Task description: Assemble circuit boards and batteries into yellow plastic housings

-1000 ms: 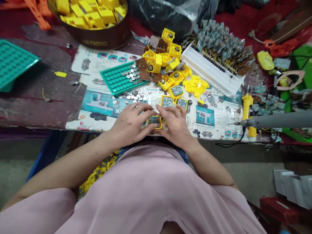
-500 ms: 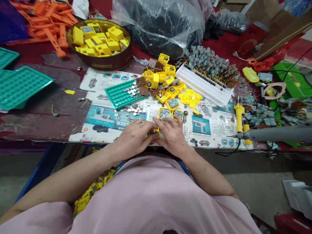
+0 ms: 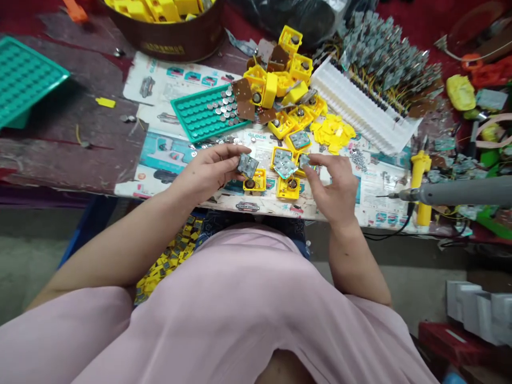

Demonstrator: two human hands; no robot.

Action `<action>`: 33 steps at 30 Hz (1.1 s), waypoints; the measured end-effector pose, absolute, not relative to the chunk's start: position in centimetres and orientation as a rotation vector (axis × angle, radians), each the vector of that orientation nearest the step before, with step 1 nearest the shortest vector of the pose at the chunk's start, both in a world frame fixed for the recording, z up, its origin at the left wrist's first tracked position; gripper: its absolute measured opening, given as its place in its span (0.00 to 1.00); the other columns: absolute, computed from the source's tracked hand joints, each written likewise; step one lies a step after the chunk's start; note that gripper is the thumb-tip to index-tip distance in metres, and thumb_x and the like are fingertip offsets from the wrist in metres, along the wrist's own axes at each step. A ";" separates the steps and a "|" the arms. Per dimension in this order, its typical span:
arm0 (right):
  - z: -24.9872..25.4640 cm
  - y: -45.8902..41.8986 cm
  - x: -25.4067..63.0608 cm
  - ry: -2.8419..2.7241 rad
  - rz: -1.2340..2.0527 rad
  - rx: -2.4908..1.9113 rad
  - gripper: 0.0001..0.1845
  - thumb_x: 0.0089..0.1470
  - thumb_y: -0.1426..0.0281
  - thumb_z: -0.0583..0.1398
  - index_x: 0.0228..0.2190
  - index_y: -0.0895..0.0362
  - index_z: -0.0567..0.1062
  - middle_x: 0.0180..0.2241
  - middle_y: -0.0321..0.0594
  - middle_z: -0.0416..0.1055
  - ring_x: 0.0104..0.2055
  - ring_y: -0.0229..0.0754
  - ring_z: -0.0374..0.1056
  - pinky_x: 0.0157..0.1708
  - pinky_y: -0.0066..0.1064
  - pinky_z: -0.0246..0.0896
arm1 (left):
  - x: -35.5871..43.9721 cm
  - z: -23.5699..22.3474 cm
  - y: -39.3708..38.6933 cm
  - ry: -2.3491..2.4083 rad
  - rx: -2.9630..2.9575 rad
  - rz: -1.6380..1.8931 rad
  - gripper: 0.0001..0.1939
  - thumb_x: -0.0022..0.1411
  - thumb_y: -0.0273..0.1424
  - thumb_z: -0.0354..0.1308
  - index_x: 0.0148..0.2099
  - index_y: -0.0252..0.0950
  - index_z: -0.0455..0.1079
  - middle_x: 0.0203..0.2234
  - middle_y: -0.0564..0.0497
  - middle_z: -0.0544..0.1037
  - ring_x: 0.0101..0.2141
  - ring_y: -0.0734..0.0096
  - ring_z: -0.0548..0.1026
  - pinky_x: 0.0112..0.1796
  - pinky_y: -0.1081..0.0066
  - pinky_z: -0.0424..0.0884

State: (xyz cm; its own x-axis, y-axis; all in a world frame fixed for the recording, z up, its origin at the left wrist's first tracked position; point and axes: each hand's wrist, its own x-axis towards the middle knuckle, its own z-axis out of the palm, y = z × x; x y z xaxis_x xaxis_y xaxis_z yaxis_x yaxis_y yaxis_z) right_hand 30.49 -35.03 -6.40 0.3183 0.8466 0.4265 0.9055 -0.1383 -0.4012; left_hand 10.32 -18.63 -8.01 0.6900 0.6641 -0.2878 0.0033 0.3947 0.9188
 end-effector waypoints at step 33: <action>-6.9 -34.7 33.5 -1.651 -0.056 -2.217 0.20 0.60 0.58 0.60 0.50 0.54 0.74 0.50 0.46 0.76 0.53 0.51 0.67 0.55 0.47 0.60 | 16.0 -4.9 -17.5 0.395 2.663 0.166 0.16 0.65 0.36 0.53 0.50 0.37 0.75 0.51 0.44 0.77 0.54 0.51 0.72 0.56 0.53 0.64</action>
